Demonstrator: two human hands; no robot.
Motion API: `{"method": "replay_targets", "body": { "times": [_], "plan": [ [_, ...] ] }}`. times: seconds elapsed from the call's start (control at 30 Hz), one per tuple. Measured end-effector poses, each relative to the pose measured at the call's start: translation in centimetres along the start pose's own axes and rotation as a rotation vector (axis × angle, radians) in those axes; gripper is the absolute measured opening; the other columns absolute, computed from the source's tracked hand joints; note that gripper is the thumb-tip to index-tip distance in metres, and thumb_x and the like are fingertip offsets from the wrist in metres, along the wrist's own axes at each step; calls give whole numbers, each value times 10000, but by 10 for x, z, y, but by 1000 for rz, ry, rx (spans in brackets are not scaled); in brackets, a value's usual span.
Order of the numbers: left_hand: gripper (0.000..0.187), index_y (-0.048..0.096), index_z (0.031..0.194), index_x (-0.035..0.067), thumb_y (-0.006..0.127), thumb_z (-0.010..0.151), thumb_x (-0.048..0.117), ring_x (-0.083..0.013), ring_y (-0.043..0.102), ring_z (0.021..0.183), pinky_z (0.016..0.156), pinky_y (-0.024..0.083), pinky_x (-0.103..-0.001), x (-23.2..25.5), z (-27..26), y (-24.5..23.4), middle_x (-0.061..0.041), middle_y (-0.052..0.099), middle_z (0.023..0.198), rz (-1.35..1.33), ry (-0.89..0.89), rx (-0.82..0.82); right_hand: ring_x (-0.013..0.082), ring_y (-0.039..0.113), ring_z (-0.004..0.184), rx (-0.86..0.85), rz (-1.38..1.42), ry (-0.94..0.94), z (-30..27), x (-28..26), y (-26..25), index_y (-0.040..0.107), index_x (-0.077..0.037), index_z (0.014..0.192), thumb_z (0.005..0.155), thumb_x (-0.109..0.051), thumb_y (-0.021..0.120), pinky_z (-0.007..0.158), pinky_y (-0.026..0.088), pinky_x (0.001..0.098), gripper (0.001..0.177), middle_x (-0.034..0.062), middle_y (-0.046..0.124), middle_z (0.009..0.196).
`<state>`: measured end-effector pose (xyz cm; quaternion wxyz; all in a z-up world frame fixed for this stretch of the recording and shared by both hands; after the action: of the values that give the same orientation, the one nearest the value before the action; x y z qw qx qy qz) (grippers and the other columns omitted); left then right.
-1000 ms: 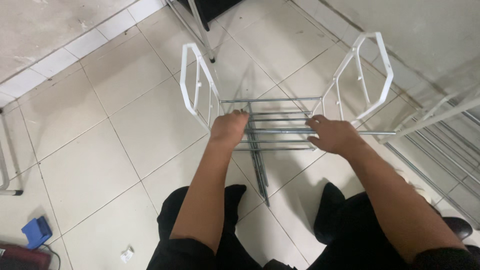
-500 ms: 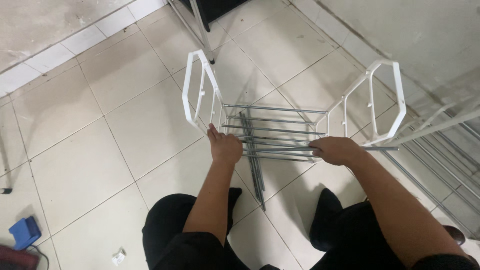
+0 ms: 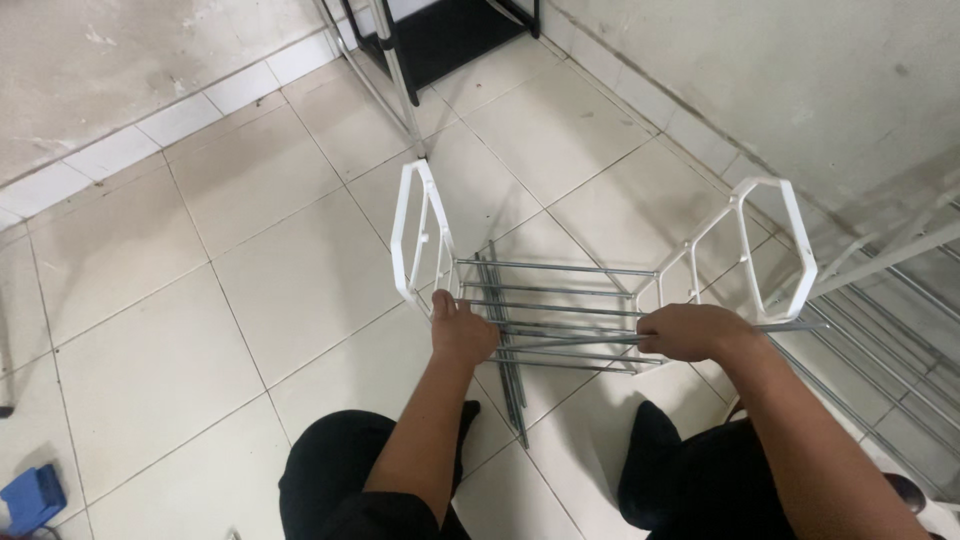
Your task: The person assembles a white metal rack by inserting horizontal metal rods into slots on two vertical side frames. They repeatedly pick up rods, align them with the frame slots, and push them into place to build the structure.
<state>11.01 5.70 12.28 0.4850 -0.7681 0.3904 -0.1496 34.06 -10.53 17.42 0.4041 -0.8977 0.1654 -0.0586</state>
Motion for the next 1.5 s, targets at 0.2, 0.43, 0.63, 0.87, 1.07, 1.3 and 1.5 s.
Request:
{"method": "replay_targets", "body": {
  "times": [0.2, 0.43, 0.63, 0.87, 1.07, 1.3, 1.5],
  "plan": [
    [575, 680, 1281, 45, 350, 1049, 456, -374, 377, 1420, 1210, 160, -540, 17, 21, 25, -211, 509, 1460, -150, 119, 43, 238, 736, 931, 86, -41, 79, -39, -18, -35, 776, -188, 1022, 941, -623, 555, 865, 564, 421, 495, 30, 772, 950],
    [476, 716, 1097, 58, 356, 1038, 365, -356, 694, 1086, 978, 524, -511, 22, 10, 7, -171, 735, 1174, -522, 139, 118, 218, 748, 909, 152, -106, 141, -55, -11, -58, 796, -197, 986, 889, -726, 518, 857, 577, 412, 605, 17, 773, 930],
    [570, 672, 1073, 12, 306, 1053, 449, -399, 655, 1067, 971, 505, -507, -8, 1, -27, -210, 688, 1141, -835, 29, 326, 221, 746, 903, 331, -126, 109, -51, -10, -65, 743, -183, 969, 923, -716, 416, 846, 586, 420, 627, 26, 751, 937],
    [574, 613, 1201, -36, 345, 1061, 452, -420, 510, 1264, 1154, 350, -580, -23, 14, -11, -266, 559, 1306, -671, -155, 492, 168, 733, 593, 636, -547, -74, -35, -60, -51, 660, -73, 1021, 1051, -572, 445, 512, 600, 325, 544, 53, 705, 776],
    [704, 415, 1318, -136, 542, 961, 458, -669, 356, 1329, 1076, 365, -675, -30, 22, 6, -437, 305, 1434, -634, -271, 761, 205, 732, 628, 638, -543, -146, -7, -73, -20, 634, -119, 919, 1013, -470, 515, 520, 579, 348, 382, 23, 681, 703],
    [518, 374, 1421, -33, 540, 975, 172, -433, 544, 1281, 1065, 458, -512, -79, 42, 43, -279, 498, 1397, -1101, -480, 412, 181, 705, 621, 600, -576, -137, 14, -72, -3, 612, -88, 1007, 1064, -386, 473, 520, 568, 329, 334, 42, 685, 782],
    [308, 525, 1164, -12, 412, 1089, 265, -461, 657, 1090, 933, 507, -560, -99, 34, 55, -257, 681, 1170, -1063, -508, 384, 141, 694, 562, 505, -621, -63, 3, -90, 1, 416, -8, 1462, 1025, -263, 488, 460, 577, 287, 511, 103, 671, 879]
  ]
}}
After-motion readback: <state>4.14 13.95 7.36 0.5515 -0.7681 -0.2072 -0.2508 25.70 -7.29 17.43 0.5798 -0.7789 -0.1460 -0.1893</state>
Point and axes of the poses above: each hand's wrist, its own z-axis towards the middle knuckle, its own y-axis out of the palm, x = y × z, the point moved 10 cm from there along z, towards the middle knuckle
